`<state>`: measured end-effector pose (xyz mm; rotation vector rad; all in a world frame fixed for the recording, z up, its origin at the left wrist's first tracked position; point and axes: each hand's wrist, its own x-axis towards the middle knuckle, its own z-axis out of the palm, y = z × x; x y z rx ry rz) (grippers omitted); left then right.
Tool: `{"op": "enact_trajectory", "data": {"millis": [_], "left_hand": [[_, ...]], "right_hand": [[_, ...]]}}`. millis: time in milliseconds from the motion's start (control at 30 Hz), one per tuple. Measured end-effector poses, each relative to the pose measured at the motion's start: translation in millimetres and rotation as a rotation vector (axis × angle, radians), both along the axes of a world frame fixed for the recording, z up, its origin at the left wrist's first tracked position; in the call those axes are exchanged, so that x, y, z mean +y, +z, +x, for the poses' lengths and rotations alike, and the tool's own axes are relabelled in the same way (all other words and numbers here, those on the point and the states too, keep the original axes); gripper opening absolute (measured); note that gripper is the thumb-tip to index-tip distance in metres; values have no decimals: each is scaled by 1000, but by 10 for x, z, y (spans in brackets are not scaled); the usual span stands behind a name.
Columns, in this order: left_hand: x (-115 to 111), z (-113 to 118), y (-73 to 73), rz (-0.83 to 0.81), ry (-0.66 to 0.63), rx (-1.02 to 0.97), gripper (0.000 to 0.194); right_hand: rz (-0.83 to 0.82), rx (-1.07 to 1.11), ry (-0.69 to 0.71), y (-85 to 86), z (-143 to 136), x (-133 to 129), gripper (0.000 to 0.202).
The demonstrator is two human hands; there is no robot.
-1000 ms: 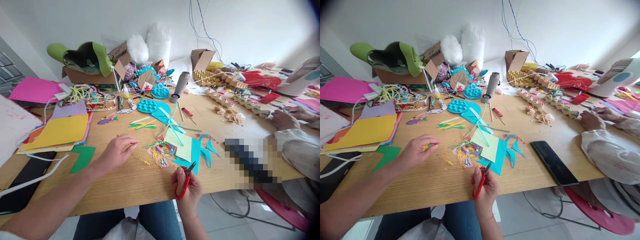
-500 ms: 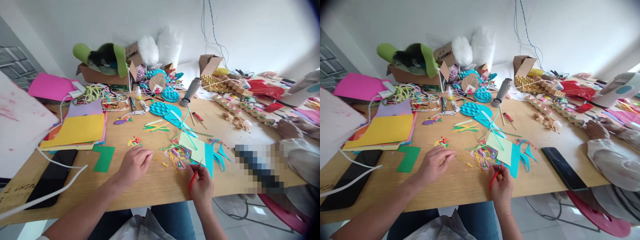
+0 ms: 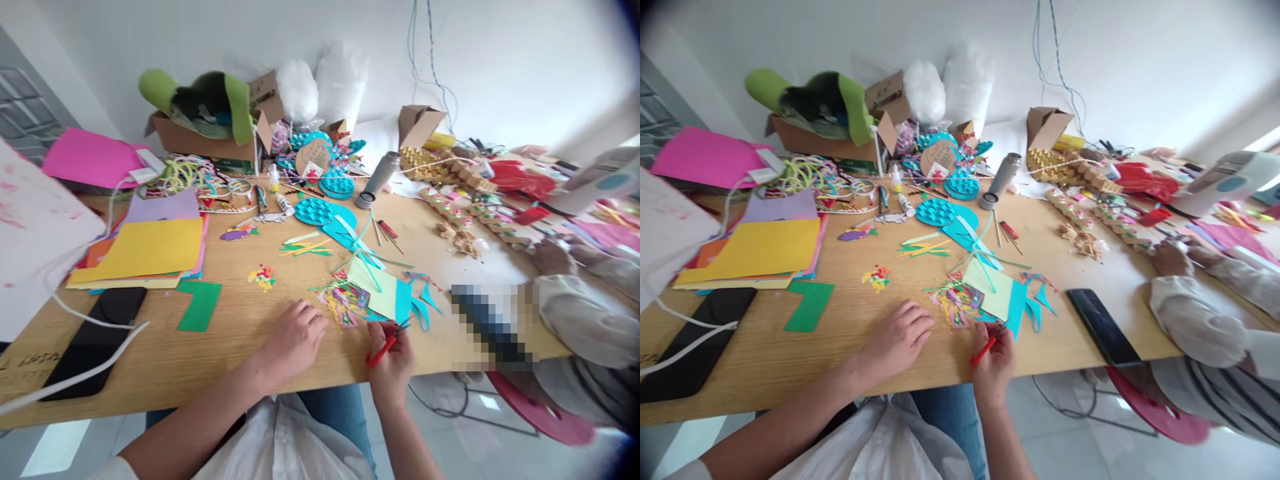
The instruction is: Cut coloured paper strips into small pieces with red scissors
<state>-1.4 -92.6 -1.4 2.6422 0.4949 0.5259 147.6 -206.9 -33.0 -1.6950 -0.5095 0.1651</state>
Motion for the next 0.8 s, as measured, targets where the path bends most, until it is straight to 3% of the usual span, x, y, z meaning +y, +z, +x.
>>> {"op": "enact_trajectory", "data": {"millis": [167,333,633,800], "left_hand": [[-72,302,-80,41,-52,-4,27],[-73,441,-128,62,-68,57,30],[-152,437,-151,55,-126,112,34],[-147,385,-158,39,-94,50,36]], "right_hand": [[-29,17,-20,-8,45,-181,24],[-57,-6,-44,-40,113,-302,24],[-94,-119,62,-102,108,-290,16],[-217,-395,235,-71,156,-282,6]]}}
